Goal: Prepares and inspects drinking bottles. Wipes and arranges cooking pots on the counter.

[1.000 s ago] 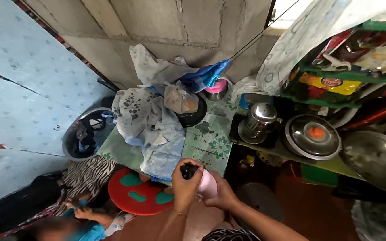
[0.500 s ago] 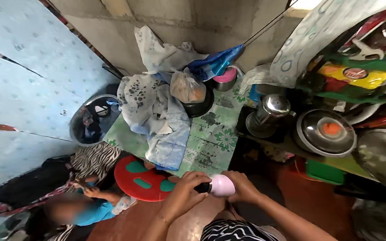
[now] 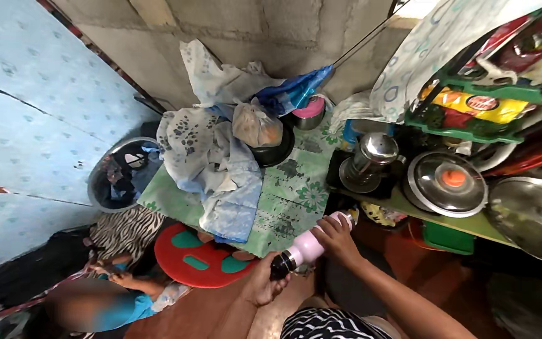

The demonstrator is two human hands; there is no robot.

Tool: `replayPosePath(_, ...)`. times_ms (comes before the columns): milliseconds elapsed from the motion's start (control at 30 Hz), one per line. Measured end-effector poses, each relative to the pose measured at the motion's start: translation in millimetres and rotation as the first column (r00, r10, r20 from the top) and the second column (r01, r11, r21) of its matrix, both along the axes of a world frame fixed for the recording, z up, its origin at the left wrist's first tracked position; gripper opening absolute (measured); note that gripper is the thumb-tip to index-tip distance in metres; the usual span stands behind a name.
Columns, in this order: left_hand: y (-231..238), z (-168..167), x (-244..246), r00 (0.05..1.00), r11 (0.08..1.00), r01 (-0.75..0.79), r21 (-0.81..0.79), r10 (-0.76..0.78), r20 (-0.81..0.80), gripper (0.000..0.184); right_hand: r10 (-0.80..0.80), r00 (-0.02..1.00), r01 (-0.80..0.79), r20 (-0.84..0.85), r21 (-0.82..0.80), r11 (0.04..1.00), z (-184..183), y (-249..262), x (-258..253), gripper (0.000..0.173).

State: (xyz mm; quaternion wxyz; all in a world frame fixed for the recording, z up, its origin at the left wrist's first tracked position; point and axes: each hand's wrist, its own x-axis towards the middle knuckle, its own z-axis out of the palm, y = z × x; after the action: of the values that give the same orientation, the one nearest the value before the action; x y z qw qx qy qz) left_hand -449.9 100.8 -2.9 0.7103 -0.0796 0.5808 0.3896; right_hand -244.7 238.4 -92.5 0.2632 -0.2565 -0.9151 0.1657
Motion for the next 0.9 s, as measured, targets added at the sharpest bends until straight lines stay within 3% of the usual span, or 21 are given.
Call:
replayPosePath(67,-1.0,3.0,2.8,0.988,0.995,0.098,0.031,-0.094,-0.120,0.054,0.014,0.999,-0.013,0.034,-0.043,0.999,2.0,1.0,1.7,0.060)
replayPosePath(100,-2.0,6.3,3.4,0.944,0.976,0.199,0.088,-0.167,-0.284,0.053,0.021,0.998,-0.015,0.063,-0.088,0.996,3.2,0.8,3.2,0.065)
replayPosePath(133,-3.4,7.5,1.9,0.839,0.923,0.350,0.157,-0.235,-0.490,0.045,0.032,0.994,-0.015,0.102,-0.168,0.986,5.0,0.2,5.3,0.070)
replayPosePath(200,-1.9,10.5,-1.6,0.466,0.730,0.667,0.150,-0.251,-0.849,0.052,0.095,0.975,-0.008,0.199,-0.396,0.918,10.8,0.7,11.5,0.078)
replayPosePath(267,-1.5,10.0,-0.5,0.123,0.525,0.848,0.066,-0.074,-0.990,0.053,0.172,0.947,0.011,0.271,-0.561,0.828,14.5,1.5,16.1,0.088)
replayPosePath(300,-2.1,6.4,1.1,0.039,0.487,0.872,0.047,0.025,-0.999,0.047,0.196,0.938,0.014,0.285,-0.597,0.802,14.5,-0.1,18.1,0.089)
replayPosePath(367,-4.4,2.7,3.5,0.034,0.541,0.839,0.050,0.038,-0.999,0.042,0.191,0.932,0.031,0.309,-0.590,0.807,13.9,-6.2,21.8,0.086)
replayPosePath(400,-4.7,5.3,3.9,0.130,0.623,0.779,0.074,-0.044,-0.991,0.038,0.143,0.941,0.049,0.305,-0.545,0.837,12.2,-9.6,23.7,0.082)
replayPosePath(467,-0.2,12.0,0.5,0.499,0.833,0.535,0.140,-0.178,-0.848,0.022,-0.010,0.969,0.112,0.247,-0.406,0.907,3.3,-11.0,30.4,0.073)
replayPosePath(500,2.4,10.8,-4.2,0.634,0.899,0.415,0.140,-0.176,-0.753,0.019,-0.074,0.977,0.145,0.201,-0.364,0.920,-1.6,-7.6,35.8,0.072)
replayPosePath(533,3.5,5.4,-10.1,0.670,0.926,0.361,0.109,-0.176,-0.721,0.021,-0.112,0.984,0.157,0.139,-0.373,0.914,-3.8,-3.0,41.7,0.073)
replayPosePath(567,3.3,-3.6,-16.5,0.632,0.923,0.381,0.062,-0.210,-0.746,0.026,-0.136,0.990,0.139,0.038,-0.429,0.893,-3.1,0.5,47.4,0.078)
replayPosePath(633,2.9,-26.6,-26.3,0.427,0.854,0.513,-0.082,-0.336,-0.839,0.045,-0.158,0.951,-0.010,-0.267,-0.536,0.844,1.0,1.2,54.5,0.086)
replayPosePath(700,6.0,-54.1,-29.3,0.240,0.775,0.599,-0.202,-0.414,-0.878,0.055,-0.109,0.843,-0.218,-0.526,-0.521,0.826,15.2,-1.6,51.6,0.074)
replayPosePath(800,17.8,-88.0,-28.1,0.106,0.699,0.646,-0.307,-0.481,-0.870,0.057,-0.001,0.761,-0.357,-0.649,-0.420,0.834,36.5,-2.9,37.5,0.055)
replayPosePath(900,32.8,-108.3,-25.6,0.048,0.666,0.648,-0.370,-0.520,-0.853,0.059,0.013,0.745,-0.364,-0.667,-0.391,0.845,39.8,-0.7,26.7,0.061)
